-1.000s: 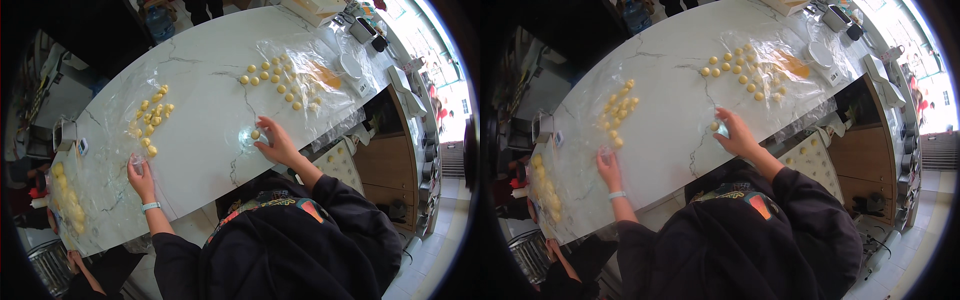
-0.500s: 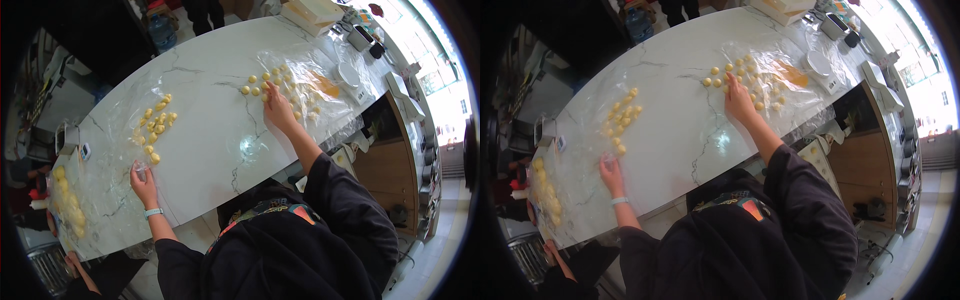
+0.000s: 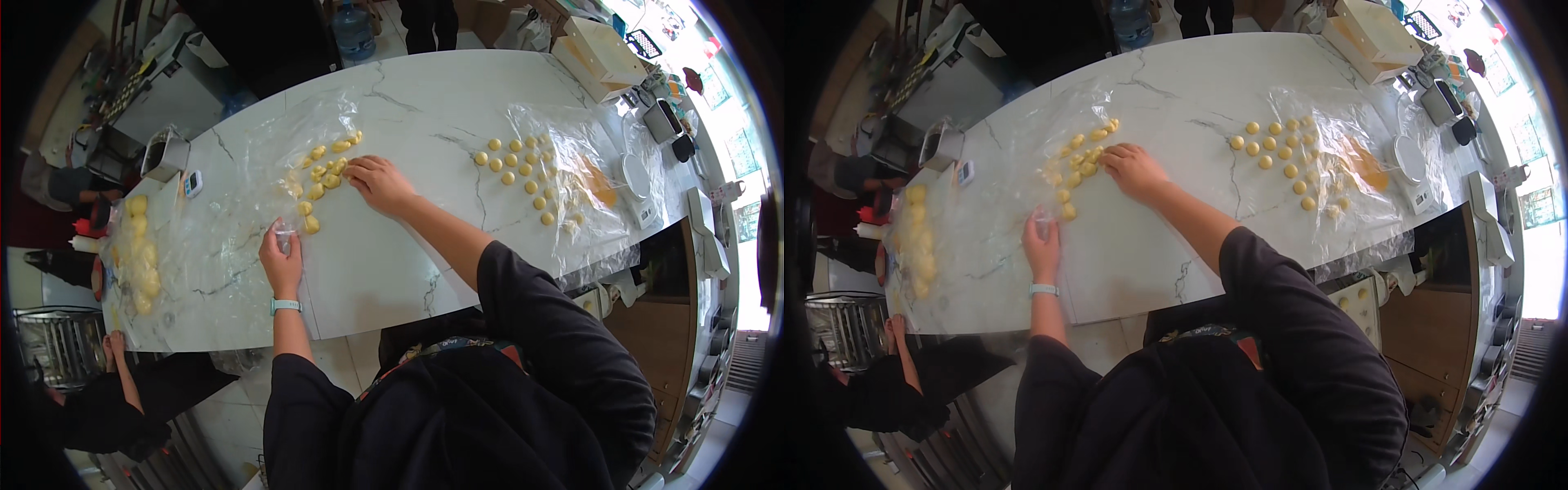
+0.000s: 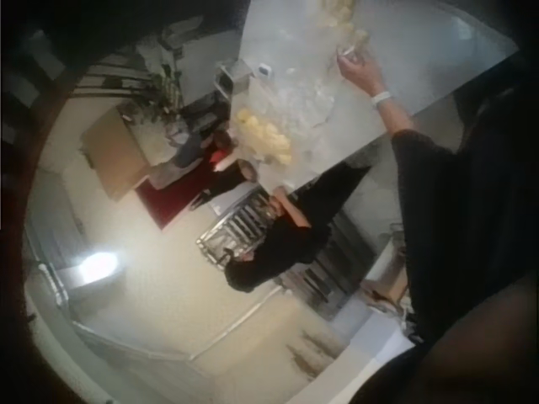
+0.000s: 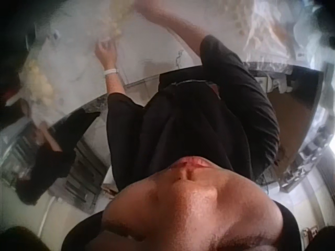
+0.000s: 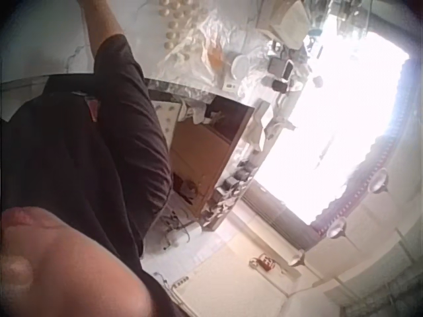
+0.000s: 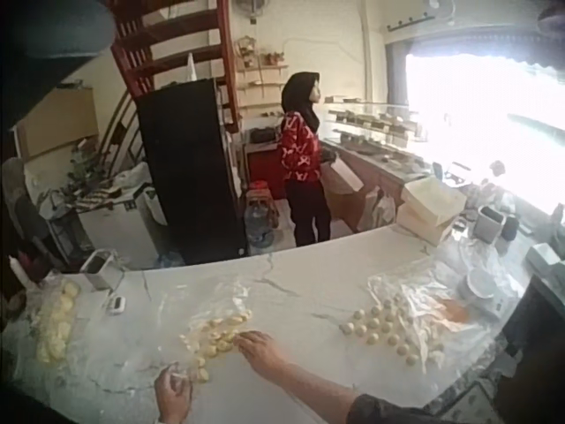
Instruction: The person shapes dough by hand into small spheres on a marble counter, then places each finished piece into a clear plastic bag.
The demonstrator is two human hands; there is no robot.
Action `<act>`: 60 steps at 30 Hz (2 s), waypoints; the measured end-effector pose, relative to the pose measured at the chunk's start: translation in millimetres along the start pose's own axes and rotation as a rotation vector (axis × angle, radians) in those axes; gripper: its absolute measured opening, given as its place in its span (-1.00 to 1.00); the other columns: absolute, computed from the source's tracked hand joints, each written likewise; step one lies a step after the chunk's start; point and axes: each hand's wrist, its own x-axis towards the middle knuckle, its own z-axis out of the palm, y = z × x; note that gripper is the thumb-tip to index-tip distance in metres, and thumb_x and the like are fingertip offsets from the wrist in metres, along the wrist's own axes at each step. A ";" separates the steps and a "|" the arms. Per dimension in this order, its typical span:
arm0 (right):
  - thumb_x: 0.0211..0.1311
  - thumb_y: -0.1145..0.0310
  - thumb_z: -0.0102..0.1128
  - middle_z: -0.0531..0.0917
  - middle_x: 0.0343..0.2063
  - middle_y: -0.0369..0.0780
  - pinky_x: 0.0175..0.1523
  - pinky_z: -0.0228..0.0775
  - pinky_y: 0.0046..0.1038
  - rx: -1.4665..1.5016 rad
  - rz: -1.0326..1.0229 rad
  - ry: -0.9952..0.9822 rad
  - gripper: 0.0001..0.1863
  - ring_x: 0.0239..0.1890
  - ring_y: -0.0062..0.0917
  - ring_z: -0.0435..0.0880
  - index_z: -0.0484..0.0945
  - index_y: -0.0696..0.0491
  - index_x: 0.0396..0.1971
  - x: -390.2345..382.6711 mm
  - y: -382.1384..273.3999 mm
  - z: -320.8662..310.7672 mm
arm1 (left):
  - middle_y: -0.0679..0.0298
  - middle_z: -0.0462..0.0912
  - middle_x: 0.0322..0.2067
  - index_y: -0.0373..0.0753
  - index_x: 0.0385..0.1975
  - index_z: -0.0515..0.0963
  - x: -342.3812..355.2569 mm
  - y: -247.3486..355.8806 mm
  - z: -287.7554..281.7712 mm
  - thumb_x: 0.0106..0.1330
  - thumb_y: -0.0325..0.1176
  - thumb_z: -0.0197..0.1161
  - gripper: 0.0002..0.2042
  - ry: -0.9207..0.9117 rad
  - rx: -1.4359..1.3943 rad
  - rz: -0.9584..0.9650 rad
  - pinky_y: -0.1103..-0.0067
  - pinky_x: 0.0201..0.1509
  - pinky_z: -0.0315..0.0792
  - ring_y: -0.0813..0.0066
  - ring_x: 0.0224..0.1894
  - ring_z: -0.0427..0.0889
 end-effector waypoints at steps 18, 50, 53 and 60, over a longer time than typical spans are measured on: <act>0.14 0.65 0.07 0.54 -0.13 -0.19 0.22 0.30 -0.13 0.079 0.277 0.050 -0.75 0.06 -0.15 0.49 0.47 0.05 -0.19 -166.7 -26.8 -83.5 | -0.01 0.58 0.00 -0.32 0.08 0.49 -2.8 -14.6 13.5 0.25 -0.44 0.25 -0.62 -0.033 -0.034 -0.017 0.28 0.10 0.44 0.02 0.02 0.56; 0.07 0.74 -0.04 0.53 -0.35 -0.11 -0.11 0.39 -0.27 0.315 0.654 0.182 -0.80 -0.17 -0.15 0.53 0.47 0.13 -0.38 -170.6 -26.9 -103.9 | -0.03 0.56 0.00 -0.34 0.10 0.46 -5.2 -15.1 6.5 0.25 -0.44 0.23 -0.61 -0.047 -0.031 -0.053 0.28 0.10 0.47 -0.01 0.04 0.55; 0.03 0.75 -0.03 0.53 -0.37 -0.12 -0.12 0.38 -0.26 0.241 0.492 0.303 -0.78 -0.17 -0.15 0.53 0.48 0.10 -0.41 -154.3 -19.4 -84.3 | -0.03 0.57 -0.01 -0.34 0.11 0.46 -7.2 -20.2 7.6 0.25 -0.44 0.22 -0.60 -0.038 -0.001 -0.026 0.29 0.07 0.48 0.00 0.03 0.56; 0.03 0.76 -0.03 0.53 -0.37 -0.14 -0.08 0.36 -0.26 0.255 0.450 0.065 -0.78 -0.17 -0.15 0.49 0.47 0.08 -0.43 -187.2 -32.6 -108.7 | -0.03 0.57 0.00 -0.34 0.09 0.47 -5.2 -15.6 6.0 0.24 -0.44 0.23 -0.61 -0.043 -0.026 -0.061 0.28 0.08 0.46 -0.01 0.01 0.57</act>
